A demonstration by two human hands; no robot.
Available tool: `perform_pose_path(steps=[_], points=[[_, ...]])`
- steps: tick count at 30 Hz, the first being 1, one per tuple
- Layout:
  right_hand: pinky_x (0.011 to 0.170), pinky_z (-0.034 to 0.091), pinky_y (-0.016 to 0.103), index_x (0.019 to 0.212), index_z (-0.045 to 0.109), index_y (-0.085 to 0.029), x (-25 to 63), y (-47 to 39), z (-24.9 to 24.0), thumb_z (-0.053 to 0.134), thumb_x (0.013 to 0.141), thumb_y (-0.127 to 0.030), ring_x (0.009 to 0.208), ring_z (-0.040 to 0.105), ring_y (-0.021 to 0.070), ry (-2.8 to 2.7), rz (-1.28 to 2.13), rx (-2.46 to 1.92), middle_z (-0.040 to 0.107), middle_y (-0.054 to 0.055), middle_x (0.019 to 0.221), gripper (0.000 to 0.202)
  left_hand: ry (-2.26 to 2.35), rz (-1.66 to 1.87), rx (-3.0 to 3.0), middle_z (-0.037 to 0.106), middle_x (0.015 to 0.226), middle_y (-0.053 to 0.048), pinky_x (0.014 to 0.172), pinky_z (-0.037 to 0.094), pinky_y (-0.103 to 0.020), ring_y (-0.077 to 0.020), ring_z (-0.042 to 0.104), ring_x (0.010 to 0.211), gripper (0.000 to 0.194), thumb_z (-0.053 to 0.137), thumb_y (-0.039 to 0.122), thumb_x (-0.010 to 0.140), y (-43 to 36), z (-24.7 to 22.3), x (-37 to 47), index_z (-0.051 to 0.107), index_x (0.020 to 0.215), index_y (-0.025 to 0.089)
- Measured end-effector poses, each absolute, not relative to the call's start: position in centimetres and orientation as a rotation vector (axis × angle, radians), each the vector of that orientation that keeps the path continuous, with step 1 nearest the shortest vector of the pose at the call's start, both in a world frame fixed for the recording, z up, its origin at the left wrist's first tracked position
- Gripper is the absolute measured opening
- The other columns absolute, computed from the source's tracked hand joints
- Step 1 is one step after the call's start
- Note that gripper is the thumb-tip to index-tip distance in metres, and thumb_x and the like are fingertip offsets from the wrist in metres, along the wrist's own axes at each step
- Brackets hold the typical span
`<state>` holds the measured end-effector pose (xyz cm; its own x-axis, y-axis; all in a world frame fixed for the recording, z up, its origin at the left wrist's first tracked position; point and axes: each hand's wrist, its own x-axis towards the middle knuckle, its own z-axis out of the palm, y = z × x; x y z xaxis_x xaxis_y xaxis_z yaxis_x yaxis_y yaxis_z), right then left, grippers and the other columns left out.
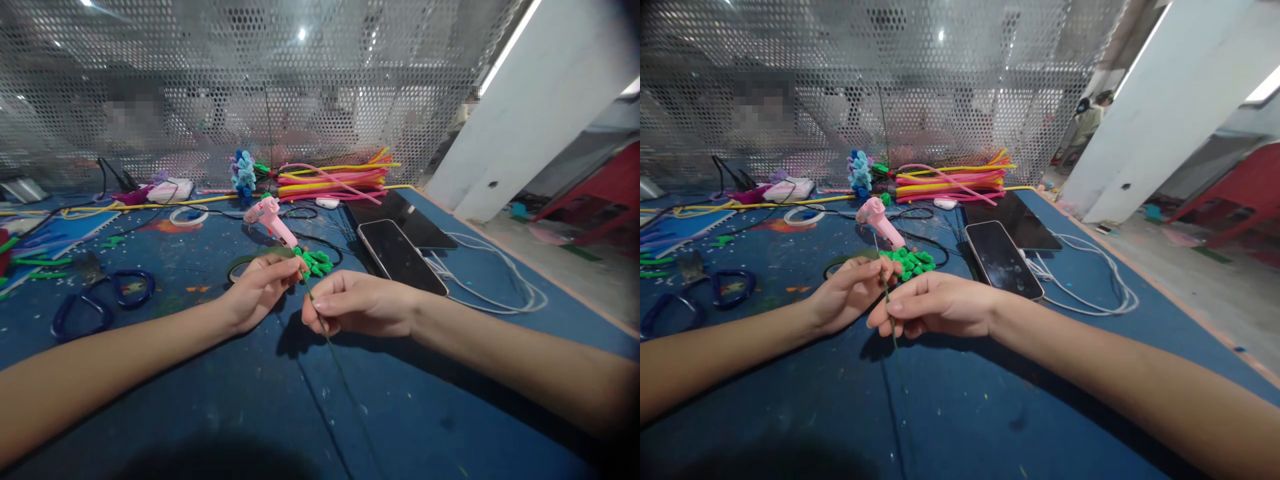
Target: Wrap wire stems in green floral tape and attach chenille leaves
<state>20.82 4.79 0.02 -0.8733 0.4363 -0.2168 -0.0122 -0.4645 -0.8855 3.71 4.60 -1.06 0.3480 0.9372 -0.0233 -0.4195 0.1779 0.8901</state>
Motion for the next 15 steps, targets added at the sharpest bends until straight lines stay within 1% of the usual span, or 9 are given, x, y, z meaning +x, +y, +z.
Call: perform_pose_path(steps=[2, 4, 6, 7, 9, 10, 12, 14, 15], points=[[0.052, 0.034, 0.017, 0.066, 0.067, -0.012, 20.4, 4.5, 0.0, 0.077, 0.058, -0.035, 0.053, 0.049, 0.0032, -1.366, 2.358, -0.746, 0.059, -0.002, 0.06, 0.026, 0.682, 1.082, 0.928, 0.059, 0.063, -0.001, 0.07, 0.039, -0.023, -0.0109, 0.051, 0.067, 0.016, 0.075, 0.026, 0.054, 4.7, -1.1, 3.8, 0.066, 0.055, 0.013], [0.049, 0.032, 0.017, 0.056, 0.061, -0.012, 20.0, 4.2, 0.0, 0.081, 0.049, -0.035, 0.048, 0.045, 0.0027, -1.285, 2.304, -0.891, 0.056, -0.004, 0.054, 0.031, 0.681, 1.092, 0.924, 0.058, 0.061, -0.001, 0.071, 0.039, -0.023, -0.011, 0.051, 0.067, 0.015, 0.074, 0.025, 0.056, 4.7, -1.2, 3.8, 0.065, 0.053, 0.013], [0.046, 0.03, 0.017, 0.05, 0.052, -0.013, 19.7, 3.8, 0.1, 0.082, 0.045, -0.034, 0.045, 0.041, 0.0026, -1.232, 2.251, -0.976, 0.051, -0.006, 0.049, 0.037, 0.679, 1.103, 0.926, 0.057, 0.059, 0.0, 0.071, 0.039, -0.023, -0.0108, 0.051, 0.067, 0.015, 0.072, 0.024, 0.057, 4.8, -1.2, 3.8, 0.063, 0.05, 0.014], [0.045, 0.029, 0.017, 0.048, 0.047, -0.014, 19.6, 3.6, 0.1, 0.083, 0.044, -0.033, 0.044, 0.038, 0.0026, -1.217, 2.239, -0.985, 0.048, -0.007, 0.046, 0.04, 0.679, 1.106, 0.926, 0.057, 0.057, 0.0, 0.071, 0.039, -0.023, -0.0106, 0.051, 0.066, 0.016, 0.072, 0.023, 0.057, 4.8, -1.2, 3.8, 0.063, 0.049, 0.014], [0.044, 0.026, 0.017, 0.047, 0.042, -0.015, 19.4, 3.4, 0.2, 0.082, 0.046, -0.03, 0.044, 0.034, 0.0027, -1.205, 2.243, -0.947, 0.043, -0.007, 0.045, 0.044, 0.684, 1.108, 0.921, 0.056, 0.057, 0.0, 0.07, 0.039, -0.022, -0.0102, 0.051, 0.065, 0.015, 0.073, 0.023, 0.056, 4.8, -1.2, 3.8, 0.063, 0.049, 0.014], [0.045, 0.026, 0.017, 0.047, 0.041, -0.015, 19.5, 3.4, 0.3, 0.081, 0.049, -0.031, 0.045, 0.034, 0.003, -1.203, 2.256, -0.906, 0.043, -0.007, 0.045, 0.043, 0.686, 1.107, 0.915, 0.057, 0.058, 0.0, 0.07, 0.039, -0.022, -0.01, 0.051, 0.065, 0.016, 0.074, 0.024, 0.055, 4.8, -1.1, 3.7, 0.063, 0.05, 0.014], [0.047, 0.029, 0.018, 0.053, 0.049, -0.014, 19.6, 3.5, 0.4, 0.077, 0.057, -0.034, 0.049, 0.04, 0.004, -1.199, 2.301, -0.806, 0.048, -0.005, 0.052, 0.036, 0.692, 1.089, 0.898, 0.057, 0.059, 0.001, 0.068, 0.04, -0.022, -0.0096, 0.05, 0.064, 0.017, 0.075, 0.026, 0.055, 4.7, -1.1, 3.6, 0.063, 0.052, 0.014], [0.052, 0.033, 0.018, 0.069, 0.061, -0.012, 19.9, 3.8, 0.4, 0.073, 0.063, -0.037, 0.058, 0.047, 0.005, -1.205, 2.337, -0.717, 0.056, -0.001, 0.067, 0.028, 0.702, 1.061, 0.885, 0.058, 0.062, 0.001, 0.065, 0.041, -0.023, -0.0095, 0.05, 0.061, 0.018, 0.075, 0.028, 0.055, 4.7, -1.0, 3.5, 0.063, 0.055, 0.014], [0.054, 0.035, 0.019, 0.078, 0.064, -0.012, 20.0, 3.9, 0.3, 0.073, 0.064, -0.037, 0.061, 0.049, 0.0054, -1.216, 2.347, -0.683, 0.058, 0.0, 0.074, 0.03, 0.708, 1.049, 0.884, 0.058, 0.063, 0.001, 0.064, 0.041, -0.023, -0.0097, 0.05, 0.061, 0.019, 0.075, 0.028, 0.055, 4.7, -1.0, 3.5, 0.064, 0.057, 0.014]])
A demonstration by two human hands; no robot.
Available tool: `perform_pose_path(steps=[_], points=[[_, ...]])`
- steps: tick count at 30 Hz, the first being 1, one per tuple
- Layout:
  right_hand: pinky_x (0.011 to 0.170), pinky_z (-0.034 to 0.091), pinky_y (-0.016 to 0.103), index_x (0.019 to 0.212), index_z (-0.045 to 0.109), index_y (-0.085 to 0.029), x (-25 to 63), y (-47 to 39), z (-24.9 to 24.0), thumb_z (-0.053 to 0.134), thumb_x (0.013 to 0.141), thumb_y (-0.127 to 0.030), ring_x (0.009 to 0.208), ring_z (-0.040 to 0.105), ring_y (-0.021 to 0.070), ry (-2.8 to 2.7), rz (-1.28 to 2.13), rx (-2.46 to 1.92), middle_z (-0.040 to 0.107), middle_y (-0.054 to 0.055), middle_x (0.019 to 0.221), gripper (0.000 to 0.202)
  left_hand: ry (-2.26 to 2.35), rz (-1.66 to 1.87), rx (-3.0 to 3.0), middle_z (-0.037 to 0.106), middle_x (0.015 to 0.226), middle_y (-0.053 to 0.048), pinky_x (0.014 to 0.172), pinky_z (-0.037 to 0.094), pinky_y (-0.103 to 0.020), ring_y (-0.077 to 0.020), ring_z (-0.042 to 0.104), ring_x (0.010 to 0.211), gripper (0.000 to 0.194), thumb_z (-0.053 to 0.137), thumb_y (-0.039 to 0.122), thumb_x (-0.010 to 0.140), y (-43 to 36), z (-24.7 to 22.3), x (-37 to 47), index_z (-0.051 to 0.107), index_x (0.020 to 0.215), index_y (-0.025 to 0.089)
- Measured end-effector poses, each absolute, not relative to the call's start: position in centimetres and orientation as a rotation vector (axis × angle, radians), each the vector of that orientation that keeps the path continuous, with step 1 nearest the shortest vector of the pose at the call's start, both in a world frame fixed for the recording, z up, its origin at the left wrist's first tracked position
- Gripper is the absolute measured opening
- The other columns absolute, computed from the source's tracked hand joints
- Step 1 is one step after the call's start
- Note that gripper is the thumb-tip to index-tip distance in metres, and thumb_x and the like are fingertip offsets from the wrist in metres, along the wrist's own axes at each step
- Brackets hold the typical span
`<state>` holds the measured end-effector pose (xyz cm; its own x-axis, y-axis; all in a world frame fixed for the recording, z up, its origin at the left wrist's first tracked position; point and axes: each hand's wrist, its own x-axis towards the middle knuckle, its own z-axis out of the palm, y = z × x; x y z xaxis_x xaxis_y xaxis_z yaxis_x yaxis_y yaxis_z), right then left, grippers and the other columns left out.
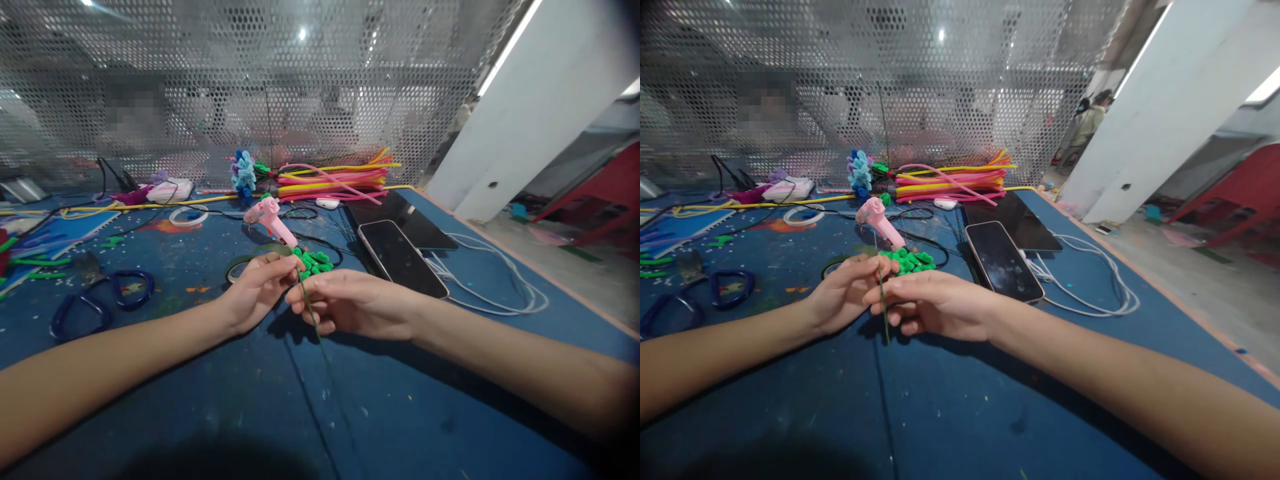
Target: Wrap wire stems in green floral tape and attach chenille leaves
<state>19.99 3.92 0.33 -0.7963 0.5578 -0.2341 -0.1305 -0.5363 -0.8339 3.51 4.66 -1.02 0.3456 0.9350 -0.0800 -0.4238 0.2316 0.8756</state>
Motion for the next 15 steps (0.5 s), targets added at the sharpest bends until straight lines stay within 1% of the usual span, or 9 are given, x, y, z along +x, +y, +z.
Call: perform_pose_path(steps=[1, 2, 6, 10, 12, 13, 15], points=[[0.056, 0.036, 0.019, 0.083, 0.066, -0.012, 20.09, 4.07, 0.27, 0.073, 0.064, -0.036, 0.063, 0.05, 0.0055, -1.228, 2.351, -0.661, 0.06, 0.001, 0.077, 0.032, 0.715, 1.045, 0.887, 0.059, 0.063, 0.0, 0.063, 0.041, -0.024, -0.0102, 0.051, 0.061, 0.018, 0.076, 0.027, 0.055, 4.63, -1.0, 3.51, 0.064, 0.058, 0.014], [0.057, 0.036, 0.019, 0.084, 0.066, -0.012, 20.15, 4.18, 0.18, 0.074, 0.063, -0.034, 0.063, 0.05, 0.0053, -1.24, 2.35, -0.652, 0.06, 0.001, 0.076, 0.032, 0.718, 1.048, 0.894, 0.059, 0.064, 0.0, 0.063, 0.041, -0.024, -0.0108, 0.052, 0.063, 0.018, 0.076, 0.027, 0.055, 4.62, -0.98, 3.52, 0.064, 0.058, 0.014], [0.053, 0.032, 0.019, 0.066, 0.064, -0.012, 20.02, 4.24, -0.15, 0.077, 0.058, -0.032, 0.053, 0.045, 0.0042, -1.223, 2.31, -0.75, 0.057, -0.002, 0.059, 0.026, 0.702, 1.079, 0.931, 0.058, 0.063, 0.0, 0.067, 0.04, -0.024, -0.0123, 0.052, 0.069, 0.018, 0.074, 0.026, 0.057, 4.64, -0.98, 3.73, 0.062, 0.054, 0.014], [0.049, 0.028, 0.018, 0.053, 0.049, -0.013, 19.6, 3.87, 0.01, 0.08, 0.054, -0.031, 0.048, 0.036, 0.0036, -1.164, 2.256, -0.889, 0.044, -0.006, 0.048, 0.035, 0.679, 1.081, 0.955, 0.057, 0.063, -0.001, 0.069, 0.039, -0.025, -0.0122, 0.051, 0.068, 0.018, 0.072, 0.026, 0.059, 4.72, -1.07, 3.9, 0.061, 0.053, 0.013], [0.048, 0.027, 0.018, 0.053, 0.044, -0.014, 19.51, 3.73, 0.25, 0.079, 0.056, -0.031, 0.048, 0.033, 0.0037, -1.148, 2.285, -0.886, 0.039, -0.007, 0.048, 0.039, 0.676, 1.077, 0.956, 0.057, 0.062, -0.001, 0.07, 0.038, -0.025, -0.012, 0.051, 0.068, 0.016, 0.072, 0.025, 0.059, 4.74, -1.13, 3.91, 0.062, 0.055, 0.013], [0.048, 0.026, 0.018, 0.054, 0.043, -0.014, 19.53, 3.71, 0.35, 0.078, 0.059, -0.031, 0.049, 0.033, 0.0039, -1.148, 2.316, -0.86, 0.038, -0.007, 0.05, 0.038, 0.675, 1.076, 0.954, 0.057, 0.062, -0.001, 0.07, 0.038, -0.025, -0.0119, 0.051, 0.068, 0.016, 0.072, 0.024, 0.059, 4.74, -1.15, 3.91, 0.062, 0.055, 0.013], [0.048, 0.026, 0.018, 0.059, 0.048, -0.014, 19.74, 3.79, 0.42, 0.073, 0.066, -0.034, 0.052, 0.038, 0.0047, -1.167, 2.372, -0.776, 0.041, -0.005, 0.055, 0.033, 0.671, 1.079, 0.945, 0.057, 0.063, -0.001, 0.069, 0.038, -0.025, -0.0116, 0.05, 0.067, 0.016, 0.073, 0.025, 0.058, 4.76, -1.17, 3.87, 0.062, 0.055, 0.013]])
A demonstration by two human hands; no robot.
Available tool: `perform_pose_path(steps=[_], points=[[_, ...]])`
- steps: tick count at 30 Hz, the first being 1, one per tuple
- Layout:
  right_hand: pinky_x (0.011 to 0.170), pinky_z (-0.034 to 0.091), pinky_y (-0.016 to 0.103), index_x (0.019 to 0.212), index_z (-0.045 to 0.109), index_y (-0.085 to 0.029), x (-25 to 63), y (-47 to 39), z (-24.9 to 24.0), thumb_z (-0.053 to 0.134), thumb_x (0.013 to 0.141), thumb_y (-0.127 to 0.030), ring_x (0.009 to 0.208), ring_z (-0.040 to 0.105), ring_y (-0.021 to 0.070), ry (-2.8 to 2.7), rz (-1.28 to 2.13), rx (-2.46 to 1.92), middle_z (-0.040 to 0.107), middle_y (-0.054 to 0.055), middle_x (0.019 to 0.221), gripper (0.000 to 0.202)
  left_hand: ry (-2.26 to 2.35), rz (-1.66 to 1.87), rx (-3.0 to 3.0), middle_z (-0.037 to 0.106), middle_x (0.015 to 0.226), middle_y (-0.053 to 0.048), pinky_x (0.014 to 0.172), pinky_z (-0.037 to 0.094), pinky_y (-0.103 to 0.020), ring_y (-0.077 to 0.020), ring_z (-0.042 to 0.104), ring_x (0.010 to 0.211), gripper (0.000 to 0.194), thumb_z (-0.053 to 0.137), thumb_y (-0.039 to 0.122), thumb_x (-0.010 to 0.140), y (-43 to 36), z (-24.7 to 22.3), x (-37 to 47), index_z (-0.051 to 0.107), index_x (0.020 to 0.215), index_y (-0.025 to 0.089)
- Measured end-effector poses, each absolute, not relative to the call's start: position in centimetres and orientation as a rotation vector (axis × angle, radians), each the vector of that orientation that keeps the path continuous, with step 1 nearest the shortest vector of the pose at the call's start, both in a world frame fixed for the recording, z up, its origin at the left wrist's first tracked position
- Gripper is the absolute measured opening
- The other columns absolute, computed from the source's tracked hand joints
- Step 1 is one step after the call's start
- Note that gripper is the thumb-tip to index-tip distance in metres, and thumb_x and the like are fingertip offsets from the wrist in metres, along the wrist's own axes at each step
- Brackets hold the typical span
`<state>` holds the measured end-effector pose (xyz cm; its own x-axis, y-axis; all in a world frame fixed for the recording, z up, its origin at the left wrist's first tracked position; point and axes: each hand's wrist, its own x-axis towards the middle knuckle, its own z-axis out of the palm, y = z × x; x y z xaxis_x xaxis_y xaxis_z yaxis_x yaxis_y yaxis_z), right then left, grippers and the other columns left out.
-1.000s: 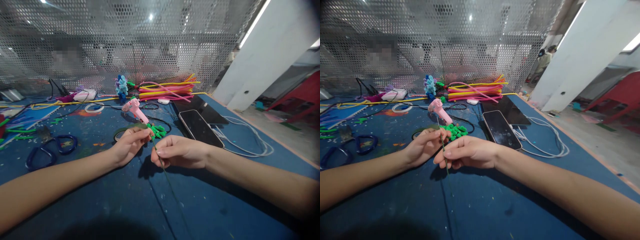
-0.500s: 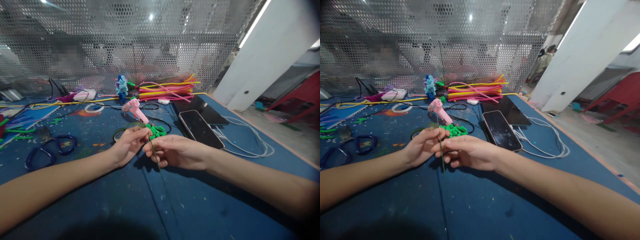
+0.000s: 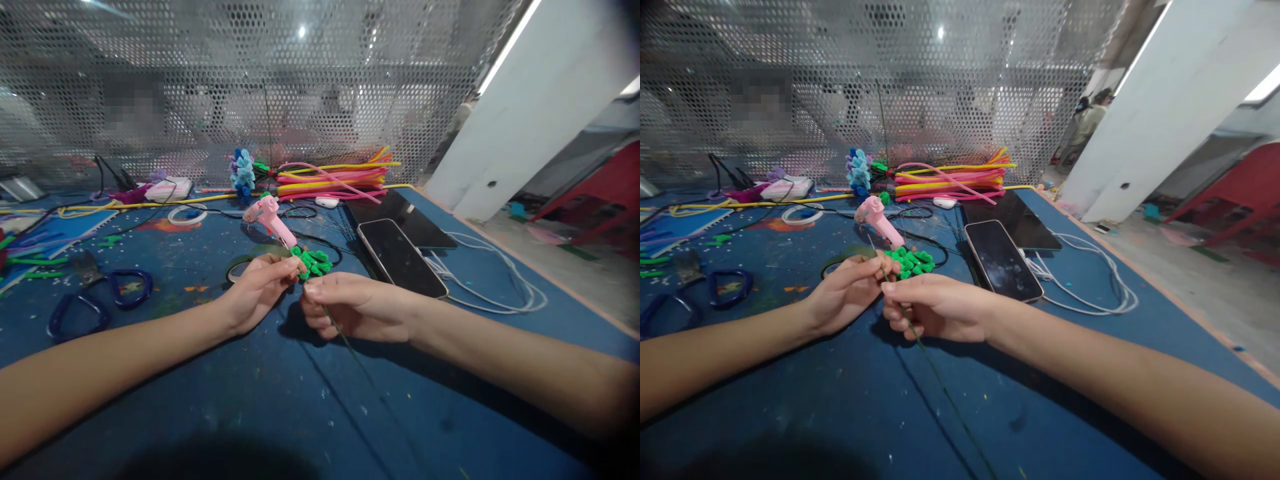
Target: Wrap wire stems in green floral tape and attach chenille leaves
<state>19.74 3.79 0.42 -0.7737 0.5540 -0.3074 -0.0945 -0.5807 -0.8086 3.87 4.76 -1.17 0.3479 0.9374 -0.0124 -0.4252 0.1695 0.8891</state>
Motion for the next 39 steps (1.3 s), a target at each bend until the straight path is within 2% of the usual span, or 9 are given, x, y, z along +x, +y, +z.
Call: perform_pose_path(steps=[6, 9, 13, 18, 22, 27, 32, 35, 39], points=[[0.056, 0.035, 0.019, 0.092, 0.066, -0.009, 20.9, 4.5, -0.5, 0.068, 0.071, -0.04, 0.072, 0.055, 0.0087, -1.4, 2.542, -0.521, 0.062, 0.007, 0.088, 0.038, 0.661, 1.108, 0.854, 0.057, 0.063, 0.0, 0.069, 0.039, -0.023, -0.011, 0.051, 0.069, 0.015, 0.074, 0.024, 0.058, 4.8, -1.2, 3.7, 0.062, 0.055, 0.014], [0.056, 0.036, 0.018, 0.085, 0.069, -0.01, 21.0, 4.5, -1.0, 0.071, 0.068, -0.036, 0.071, 0.057, 0.0086, -1.395, 2.578, -0.462, 0.064, 0.005, 0.081, 0.031, 0.654, 1.117, 0.844, 0.057, 0.063, 0.0, 0.071, 0.039, -0.024, -0.0112, 0.052, 0.072, 0.015, 0.073, 0.022, 0.059, 4.9, -1.2, 3.6, 0.062, 0.055, 0.014], [0.048, 0.03, 0.016, 0.07, 0.07, -0.011, 20.7, 4.2, -1.3, 0.075, 0.062, -0.032, 0.054, 0.051, 0.0035, -1.304, 2.511, -0.581, 0.062, 0.001, 0.064, 0.023, 0.647, 1.124, 0.843, 0.056, 0.06, 0.001, 0.071, 0.04, -0.023, -0.0106, 0.052, 0.071, 0.017, 0.074, 0.023, 0.059, 5.0, -1.2, 3.6, 0.061, 0.052, 0.013], [0.045, 0.026, 0.016, 0.055, 0.064, -0.01, 20.3, 3.8, -1.0, 0.082, 0.046, -0.035, 0.044, 0.045, 0.0022, -1.237, 2.436, -0.828, 0.058, -0.001, 0.052, 0.032, 0.646, 1.137, 0.843, 0.056, 0.059, 0.001, 0.07, 0.039, -0.023, -0.0108, 0.052, 0.071, 0.018, 0.075, 0.023, 0.058, 5.2, -1.3, 3.6, 0.061, 0.052, 0.012], [0.046, 0.027, 0.019, 0.045, 0.052, -0.012, 20.0, 3.3, -0.8, 0.083, 0.041, -0.035, 0.044, 0.042, 0.0044, -1.208, 2.369, -0.904, 0.051, -0.004, 0.045, 0.039, 0.644, 1.137, 0.837, 0.057, 0.06, 0.001, 0.07, 0.039, -0.024, -0.011, 0.053, 0.07, 0.017, 0.074, 0.023, 0.058, 5.2, -1.3, 3.7, 0.062, 0.054, 0.012], [0.045, 0.022, 0.02, 0.045, 0.04, -0.015, 19.8, 3.2, -0.8, 0.082, 0.046, -0.036, 0.043, 0.034, 0.004, -1.23, 2.382, -0.874, 0.042, -0.007, 0.044, 0.047, 0.639, 1.139, 0.846, 0.056, 0.06, 0.001, 0.069, 0.039, -0.023, -0.0105, 0.052, 0.069, 0.017, 0.074, 0.022, 0.058, 5.2, -1.4, 3.6, 0.061, 0.054, 0.012], [0.045, 0.022, 0.019, 0.05, 0.045, -0.014, 20.0, 3.4, -0.8, 0.079, 0.055, -0.035, 0.047, 0.037, 0.0048, -1.215, 2.451, -0.743, 0.044, -0.005, 0.049, 0.041, 0.635, 1.138, 0.855, 0.056, 0.06, 0.001, 0.07, 0.039, -0.024, -0.0111, 0.052, 0.07, 0.018, 0.073, 0.022, 0.059, 5.2, -1.4, 3.5, 0.06, 0.053, 0.012], [0.049, 0.03, 0.018, 0.07, 0.061, -0.01, 20.2, 3.7, -0.8, 0.072, 0.066, -0.041, 0.058, 0.046, 0.0053, -1.114, 2.506, -0.644, 0.056, 0.0, 0.071, 0.033, 0.651, 1.12, 0.872, 0.057, 0.061, 0.0, 0.069, 0.039, -0.024, -0.0113, 0.052, 0.069, 0.018, 0.074, 0.023, 0.059, 5.1, -1.2, 3.5, 0.06, 0.053, 0.012], [0.059, 0.039, 0.018, 0.093, 0.066, -0.011, 20.4, 4.1, -1.3, 0.069, 0.071, -0.034, 0.07, 0.053, 0.006, -1.085, 2.551, -0.509, 0.06, 0.004, 0.09, 0.032, 0.658, 1.107, 0.889, 0.057, 0.062, -0.001, 0.068, 0.039, -0.024, -0.0113, 0.052, 0.067, 0.018, 0.073, 0.023, 0.059, 4.9, -1.1, 3.5, 0.061, 0.054, 0.011]])
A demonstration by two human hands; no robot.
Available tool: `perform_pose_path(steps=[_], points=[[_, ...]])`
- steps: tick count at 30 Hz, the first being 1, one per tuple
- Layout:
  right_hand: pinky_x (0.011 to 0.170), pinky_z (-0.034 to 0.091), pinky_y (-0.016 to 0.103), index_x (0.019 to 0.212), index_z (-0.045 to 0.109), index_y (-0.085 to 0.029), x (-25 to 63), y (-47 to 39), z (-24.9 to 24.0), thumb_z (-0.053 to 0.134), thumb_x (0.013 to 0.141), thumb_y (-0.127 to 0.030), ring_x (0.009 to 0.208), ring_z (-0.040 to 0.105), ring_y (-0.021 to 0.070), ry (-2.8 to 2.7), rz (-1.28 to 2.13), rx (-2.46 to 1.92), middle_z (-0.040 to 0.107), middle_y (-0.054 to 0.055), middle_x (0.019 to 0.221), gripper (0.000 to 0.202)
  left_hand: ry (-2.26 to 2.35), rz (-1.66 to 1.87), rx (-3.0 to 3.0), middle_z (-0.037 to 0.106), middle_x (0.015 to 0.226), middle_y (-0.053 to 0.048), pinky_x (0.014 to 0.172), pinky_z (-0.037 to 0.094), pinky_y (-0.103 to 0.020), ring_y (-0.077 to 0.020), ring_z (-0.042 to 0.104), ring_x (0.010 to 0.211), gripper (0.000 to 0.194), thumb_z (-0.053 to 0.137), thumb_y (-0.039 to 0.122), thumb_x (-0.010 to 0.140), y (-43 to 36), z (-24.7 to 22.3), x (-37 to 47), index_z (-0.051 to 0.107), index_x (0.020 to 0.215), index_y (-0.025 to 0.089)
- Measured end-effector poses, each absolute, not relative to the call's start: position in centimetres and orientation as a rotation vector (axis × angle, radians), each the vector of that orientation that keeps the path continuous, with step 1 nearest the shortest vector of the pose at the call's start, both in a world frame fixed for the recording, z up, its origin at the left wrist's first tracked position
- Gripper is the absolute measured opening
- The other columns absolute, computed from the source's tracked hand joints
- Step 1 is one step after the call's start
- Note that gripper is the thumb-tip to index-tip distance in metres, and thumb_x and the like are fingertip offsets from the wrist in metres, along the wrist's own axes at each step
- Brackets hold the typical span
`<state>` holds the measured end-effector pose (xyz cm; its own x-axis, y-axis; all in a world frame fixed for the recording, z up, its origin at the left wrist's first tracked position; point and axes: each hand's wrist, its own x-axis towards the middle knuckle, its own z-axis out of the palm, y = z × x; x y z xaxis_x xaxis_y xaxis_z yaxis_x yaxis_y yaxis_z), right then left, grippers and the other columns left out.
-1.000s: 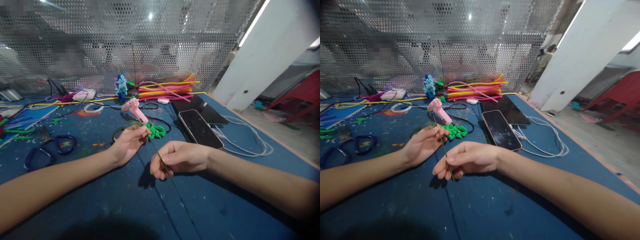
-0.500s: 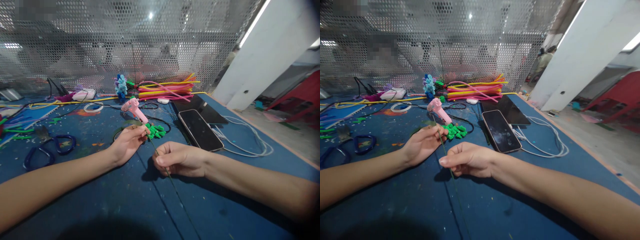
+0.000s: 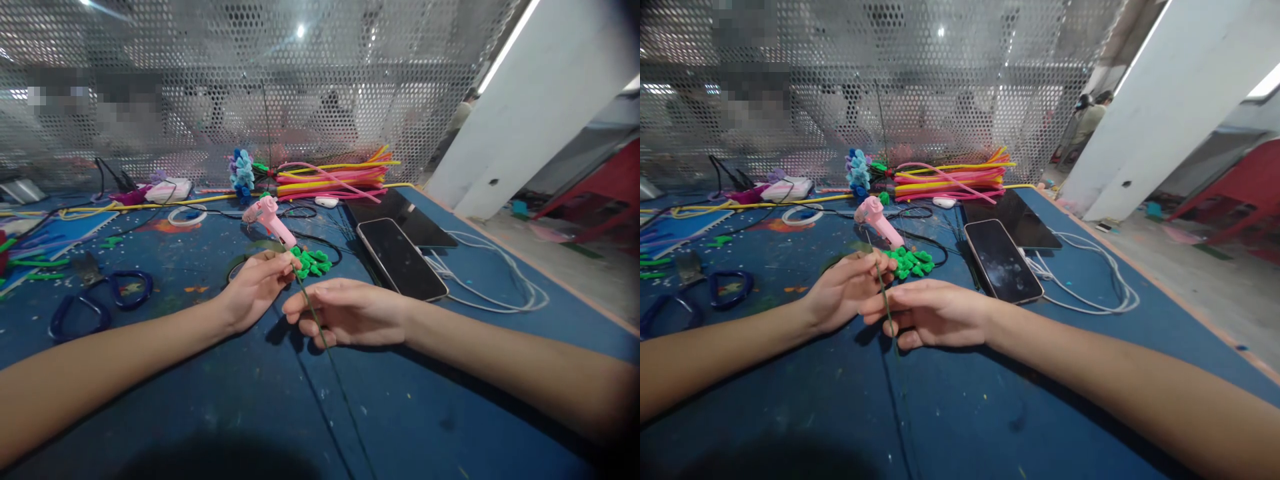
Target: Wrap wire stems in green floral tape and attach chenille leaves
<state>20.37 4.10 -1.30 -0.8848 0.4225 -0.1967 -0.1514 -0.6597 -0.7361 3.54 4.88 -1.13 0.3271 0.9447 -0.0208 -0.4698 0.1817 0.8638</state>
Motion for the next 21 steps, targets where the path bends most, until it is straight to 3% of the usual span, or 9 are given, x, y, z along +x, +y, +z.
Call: perform_pose_path(steps=[6, 13, 21], points=[[0.055, 0.036, 0.017, 0.07, 0.069, -0.011, 20.0, 4.0, -1.6, 0.078, 0.059, -0.031, 0.057, 0.054, 0.0044, -1.095, 2.476, -0.591, 0.063, 0.0, 0.065, 0.024, 0.64, 1.135, 0.89, 0.056, 0.061, 0.0, 0.071, 0.039, -0.024, -0.012, 0.052, 0.072, 0.019, 0.075, 0.023, 0.057, 5.0, -1.3, 3.7, 0.061, 0.052, 0.012], [0.048, 0.026, 0.018, 0.057, 0.066, -0.011, 19.4, 3.4, -1.1, 0.082, 0.048, -0.031, 0.047, 0.046, 0.0033, -1.058, 2.346, -0.741, 0.059, -0.001, 0.052, 0.028, 0.652, 1.128, 0.895, 0.057, 0.06, 0.0, 0.071, 0.039, -0.024, -0.012, 0.052, 0.072, 0.018, 0.076, 0.024, 0.055, 4.9, -1.1, 3.7, 0.062, 0.052, 0.013], [0.048, 0.023, 0.021, 0.044, 0.045, -0.014, 19.2, 3.2, -1.1, 0.083, 0.048, -0.028, 0.045, 0.034, 0.0045, -1.01, 2.335, -0.789, 0.044, -0.006, 0.043, 0.04, 0.651, 1.142, 0.886, 0.058, 0.06, 0.001, 0.071, 0.039, -0.023, -0.0111, 0.052, 0.071, 0.018, 0.077, 0.022, 0.053, 5.1, -1.4, 3.9, 0.062, 0.051, 0.013]])
